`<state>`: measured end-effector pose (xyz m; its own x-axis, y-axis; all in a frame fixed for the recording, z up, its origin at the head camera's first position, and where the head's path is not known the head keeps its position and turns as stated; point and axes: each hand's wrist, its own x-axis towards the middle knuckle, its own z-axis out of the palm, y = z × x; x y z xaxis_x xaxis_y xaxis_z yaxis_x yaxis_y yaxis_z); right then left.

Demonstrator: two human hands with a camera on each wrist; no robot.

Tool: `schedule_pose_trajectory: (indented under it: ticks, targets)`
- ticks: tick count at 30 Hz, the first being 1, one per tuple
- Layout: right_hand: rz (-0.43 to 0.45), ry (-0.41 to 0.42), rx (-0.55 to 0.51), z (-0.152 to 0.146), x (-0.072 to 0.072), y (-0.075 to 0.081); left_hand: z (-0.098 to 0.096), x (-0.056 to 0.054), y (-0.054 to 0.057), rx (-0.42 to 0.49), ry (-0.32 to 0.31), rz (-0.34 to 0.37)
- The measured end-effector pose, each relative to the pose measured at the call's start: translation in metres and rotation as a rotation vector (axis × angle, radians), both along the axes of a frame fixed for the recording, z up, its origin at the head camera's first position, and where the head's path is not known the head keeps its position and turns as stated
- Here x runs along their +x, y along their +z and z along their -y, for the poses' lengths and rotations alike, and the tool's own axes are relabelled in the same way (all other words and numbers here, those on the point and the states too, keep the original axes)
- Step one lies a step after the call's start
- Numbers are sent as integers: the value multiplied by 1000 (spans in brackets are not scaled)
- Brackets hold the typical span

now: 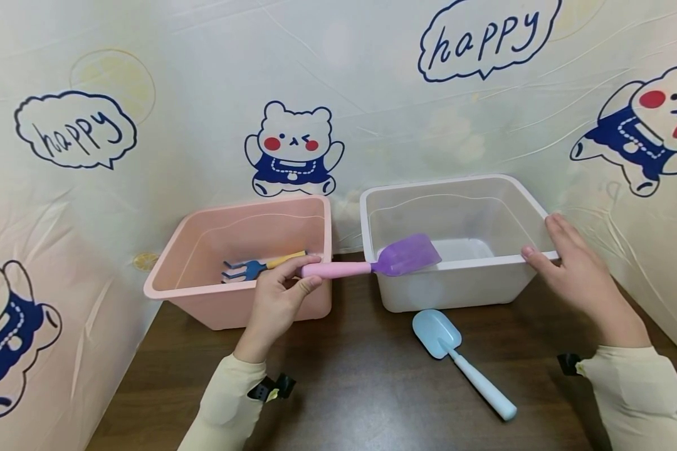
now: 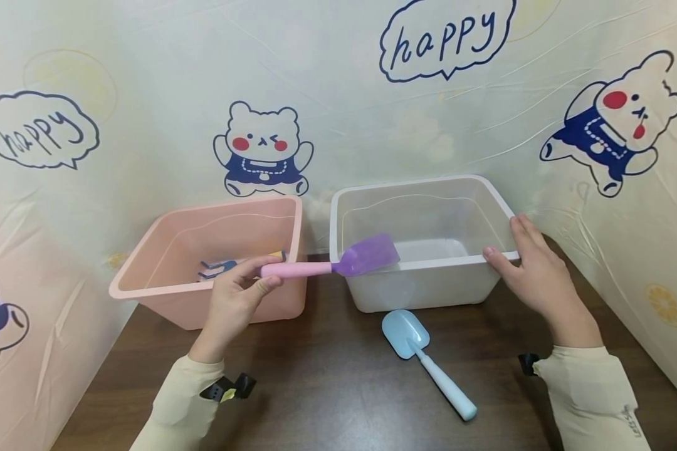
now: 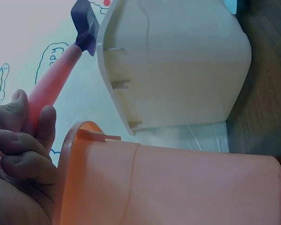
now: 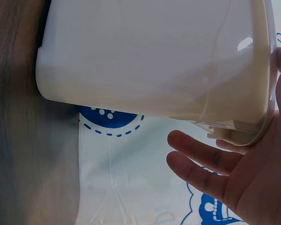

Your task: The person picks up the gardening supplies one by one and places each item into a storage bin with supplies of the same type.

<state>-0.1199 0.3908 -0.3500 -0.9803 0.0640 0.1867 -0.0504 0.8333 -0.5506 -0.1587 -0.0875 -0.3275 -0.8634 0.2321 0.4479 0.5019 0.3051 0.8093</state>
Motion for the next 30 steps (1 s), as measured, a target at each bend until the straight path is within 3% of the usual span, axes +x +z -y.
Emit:
schedule_pose_trajectory:
  ticks: [11,21,30]
  targets:
    - [-6,0,-3,0,0,0,-8,-4,9,-27,18,-6]
    - [-3,-6,-2,0,0,-1,-26,-11,15,70,-34,-27]
    - [-9,0,-2,-2,0,-1,-40,-19,17,54,-42,-28]
